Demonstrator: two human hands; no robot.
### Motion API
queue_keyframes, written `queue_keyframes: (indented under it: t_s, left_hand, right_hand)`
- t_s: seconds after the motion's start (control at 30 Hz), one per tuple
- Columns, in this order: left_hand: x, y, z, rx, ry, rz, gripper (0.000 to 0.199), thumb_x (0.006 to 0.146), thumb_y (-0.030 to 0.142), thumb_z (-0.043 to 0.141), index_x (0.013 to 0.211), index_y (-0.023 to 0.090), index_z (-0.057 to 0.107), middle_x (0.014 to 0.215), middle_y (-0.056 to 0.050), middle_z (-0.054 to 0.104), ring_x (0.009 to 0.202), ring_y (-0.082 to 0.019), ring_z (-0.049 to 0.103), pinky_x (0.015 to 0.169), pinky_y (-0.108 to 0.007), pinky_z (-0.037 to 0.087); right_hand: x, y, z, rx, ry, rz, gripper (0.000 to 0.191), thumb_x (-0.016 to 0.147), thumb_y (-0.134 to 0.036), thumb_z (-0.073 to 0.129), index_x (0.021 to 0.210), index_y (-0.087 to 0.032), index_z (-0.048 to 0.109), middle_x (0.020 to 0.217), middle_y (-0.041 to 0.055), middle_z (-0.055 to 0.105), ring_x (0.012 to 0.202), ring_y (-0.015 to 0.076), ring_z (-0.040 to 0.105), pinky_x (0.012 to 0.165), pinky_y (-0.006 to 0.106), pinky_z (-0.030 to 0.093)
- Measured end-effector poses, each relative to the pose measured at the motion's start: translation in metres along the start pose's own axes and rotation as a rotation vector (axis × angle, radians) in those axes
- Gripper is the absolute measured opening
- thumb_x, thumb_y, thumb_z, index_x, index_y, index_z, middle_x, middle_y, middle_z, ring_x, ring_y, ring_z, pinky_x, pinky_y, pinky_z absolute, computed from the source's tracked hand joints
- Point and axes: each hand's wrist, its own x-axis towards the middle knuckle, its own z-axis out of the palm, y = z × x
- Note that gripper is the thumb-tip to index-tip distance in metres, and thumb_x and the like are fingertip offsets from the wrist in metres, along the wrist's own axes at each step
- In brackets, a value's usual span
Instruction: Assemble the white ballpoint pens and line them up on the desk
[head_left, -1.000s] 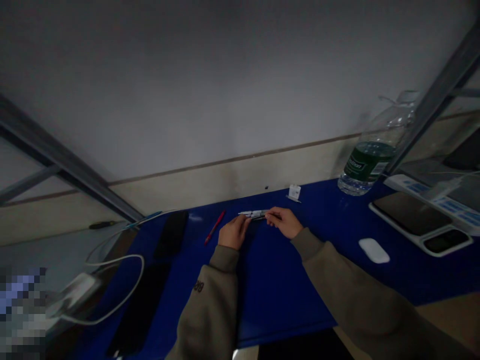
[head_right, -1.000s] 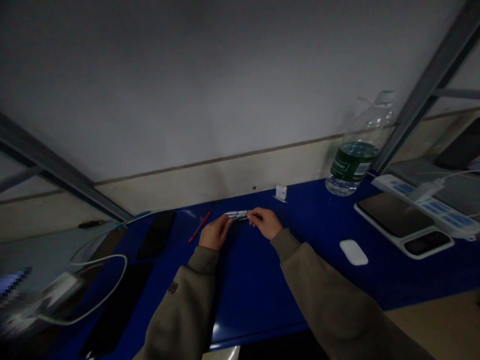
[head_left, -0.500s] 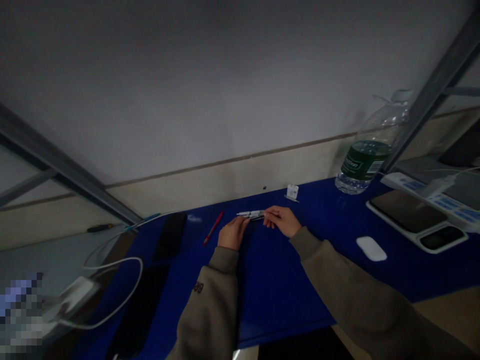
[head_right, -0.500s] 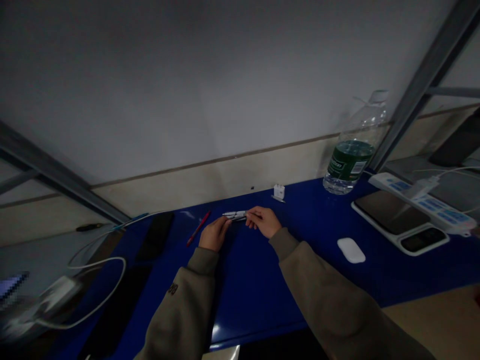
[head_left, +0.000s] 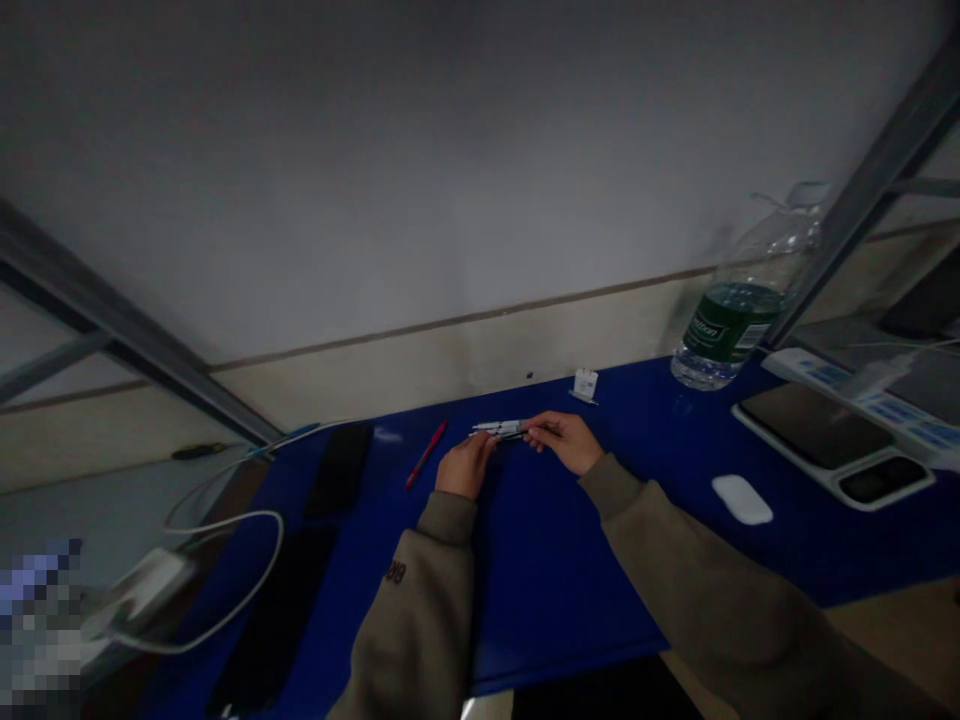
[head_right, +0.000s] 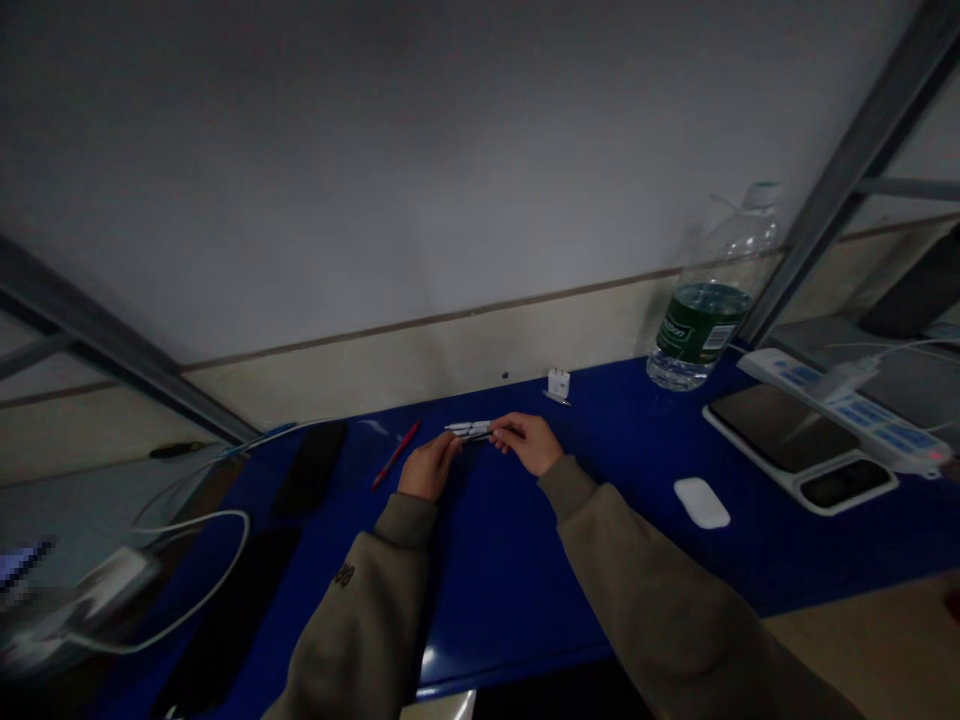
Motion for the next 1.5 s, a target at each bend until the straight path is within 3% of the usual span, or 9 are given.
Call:
queue_keyframes:
  t_s: [0.17, 0.47, 0.67, 0.9, 1.07, 1.3, 1.5]
  left_hand:
    - [-0.001, 0.005, -0.002, -0.015, 0.003, -0.013, 0.031, 0.092, 0.043, 0.036, 0.106, 0.025, 0.057, 0.096, -0.004, 0.066, 0.085, -0.015, 0.062, 0.071, -0.022, 0.044]
    - [-0.001, 0.002, -0.001, 0.010, -0.005, -0.016, 0.033, 0.093, 0.041, 0.032, 0.108, 0.024, 0.056, 0.097, -0.005, 0.065, 0.088, -0.016, 0.062, 0.072, -0.023, 0.044]
    - [0.000, 0.003, 0.000, 0.019, 0.001, -0.043, 0.033, 0.092, 0.046, 0.033, 0.105, 0.024, 0.053, 0.090, -0.004, 0.066, 0.078, -0.015, 0.063, 0.062, -0.021, 0.041]
    - [0.000, 0.000, 0.002, 0.024, 0.035, -0.037, 0.032, 0.093, 0.043, 0.032, 0.104, 0.022, 0.054, 0.095, -0.006, 0.066, 0.086, -0.017, 0.063, 0.068, -0.022, 0.043]
    - [-0.001, 0.002, 0.001, -0.003, 0.027, -0.042, 0.032, 0.091, 0.047, 0.035, 0.101, 0.022, 0.053, 0.090, -0.004, 0.067, 0.078, -0.016, 0.063, 0.062, -0.022, 0.042]
    - [0.001, -0.006, 0.008, -0.050, 0.067, 0.035, 0.032, 0.093, 0.041, 0.033, 0.107, 0.024, 0.056, 0.103, -0.005, 0.064, 0.094, -0.017, 0.060, 0.077, -0.024, 0.044]
    - [0.000, -0.003, 0.006, -0.047, 0.090, -0.006, 0.031, 0.090, 0.046, 0.038, 0.096, 0.022, 0.057, 0.089, -0.003, 0.066, 0.077, -0.016, 0.061, 0.065, -0.023, 0.043]
  right_hand:
    - [-0.001, -0.004, 0.000, -0.016, 0.006, 0.013, 0.033, 0.078, -0.041, 0.059, 0.093, -0.012, 0.065, 0.069, 0.0047, 0.065, 0.054, 0.0111, 0.056, 0.052, 0.027, 0.046]
    - [-0.001, -0.003, 0.000, -0.015, 0.000, 0.008, 0.032, 0.076, -0.040, 0.062, 0.094, -0.013, 0.065, 0.073, 0.0064, 0.067, 0.058, 0.0125, 0.058, 0.055, 0.028, 0.048]
    - [-0.001, -0.001, -0.002, -0.012, 0.001, 0.011, 0.033, 0.074, -0.040, 0.063, 0.093, -0.013, 0.065, 0.072, 0.0063, 0.067, 0.059, 0.0125, 0.058, 0.056, 0.028, 0.048]
    - [-0.001, -0.004, 0.000, -0.018, 0.019, 0.009, 0.031, 0.076, -0.038, 0.062, 0.094, -0.013, 0.066, 0.073, 0.0062, 0.067, 0.060, 0.0126, 0.058, 0.057, 0.028, 0.048]
    - [0.000, -0.003, -0.001, -0.031, 0.006, 0.001, 0.035, 0.079, -0.042, 0.057, 0.094, -0.012, 0.066, 0.071, 0.0062, 0.066, 0.058, 0.0124, 0.057, 0.054, 0.027, 0.047]
    - [0.000, -0.002, -0.001, -0.041, 0.031, -0.019, 0.030, 0.078, -0.038, 0.059, 0.094, -0.015, 0.066, 0.077, 0.0069, 0.067, 0.065, 0.0140, 0.059, 0.060, 0.029, 0.048]
    - [0.001, -0.002, -0.002, -0.081, 0.028, 0.004, 0.033, 0.082, -0.041, 0.054, 0.095, -0.013, 0.066, 0.070, 0.0046, 0.063, 0.057, 0.0117, 0.055, 0.055, 0.027, 0.046]
